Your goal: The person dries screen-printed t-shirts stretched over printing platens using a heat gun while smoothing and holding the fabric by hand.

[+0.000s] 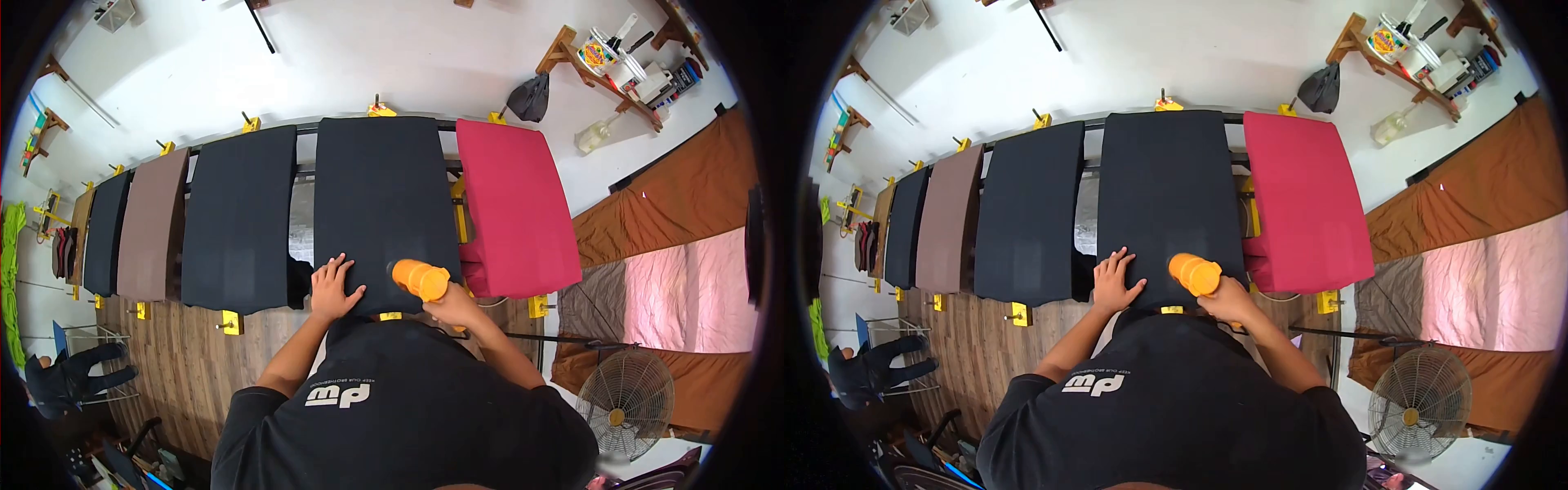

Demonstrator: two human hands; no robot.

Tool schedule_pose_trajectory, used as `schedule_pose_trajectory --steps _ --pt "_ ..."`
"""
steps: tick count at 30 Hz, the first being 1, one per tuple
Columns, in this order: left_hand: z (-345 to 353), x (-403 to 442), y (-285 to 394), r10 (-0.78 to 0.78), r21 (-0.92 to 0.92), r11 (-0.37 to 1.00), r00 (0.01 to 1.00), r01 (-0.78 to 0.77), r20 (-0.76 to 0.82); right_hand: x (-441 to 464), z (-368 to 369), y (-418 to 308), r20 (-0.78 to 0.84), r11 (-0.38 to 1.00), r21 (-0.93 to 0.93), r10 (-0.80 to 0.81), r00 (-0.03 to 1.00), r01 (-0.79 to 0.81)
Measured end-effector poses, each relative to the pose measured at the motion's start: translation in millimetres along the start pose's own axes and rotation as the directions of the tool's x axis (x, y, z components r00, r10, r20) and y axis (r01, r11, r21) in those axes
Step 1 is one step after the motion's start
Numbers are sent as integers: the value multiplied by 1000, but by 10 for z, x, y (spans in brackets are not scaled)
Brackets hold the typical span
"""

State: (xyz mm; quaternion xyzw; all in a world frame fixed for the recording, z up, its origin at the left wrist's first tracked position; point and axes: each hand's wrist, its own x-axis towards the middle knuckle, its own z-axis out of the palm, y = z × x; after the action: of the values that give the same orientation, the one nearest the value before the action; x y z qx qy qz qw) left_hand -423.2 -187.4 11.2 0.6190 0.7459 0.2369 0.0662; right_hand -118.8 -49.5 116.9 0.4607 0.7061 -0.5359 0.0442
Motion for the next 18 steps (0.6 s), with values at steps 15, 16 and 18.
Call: schedule_pose_trajectory --steps 15,16,18 --pt "2 -7 -17 -5 4 1000 1000 5 9 415 -3 -560 -258 971 -166 -210 943 171" --pt "3 -11 -10 -7 0 1000 1000 7 10 404 13 -547 -257 971 -166 -210 943 171" --pt "8 -13 -9 -3 -1 1000 1000 3 9 353 53 -488 -272 970 -119 -235 933 210"
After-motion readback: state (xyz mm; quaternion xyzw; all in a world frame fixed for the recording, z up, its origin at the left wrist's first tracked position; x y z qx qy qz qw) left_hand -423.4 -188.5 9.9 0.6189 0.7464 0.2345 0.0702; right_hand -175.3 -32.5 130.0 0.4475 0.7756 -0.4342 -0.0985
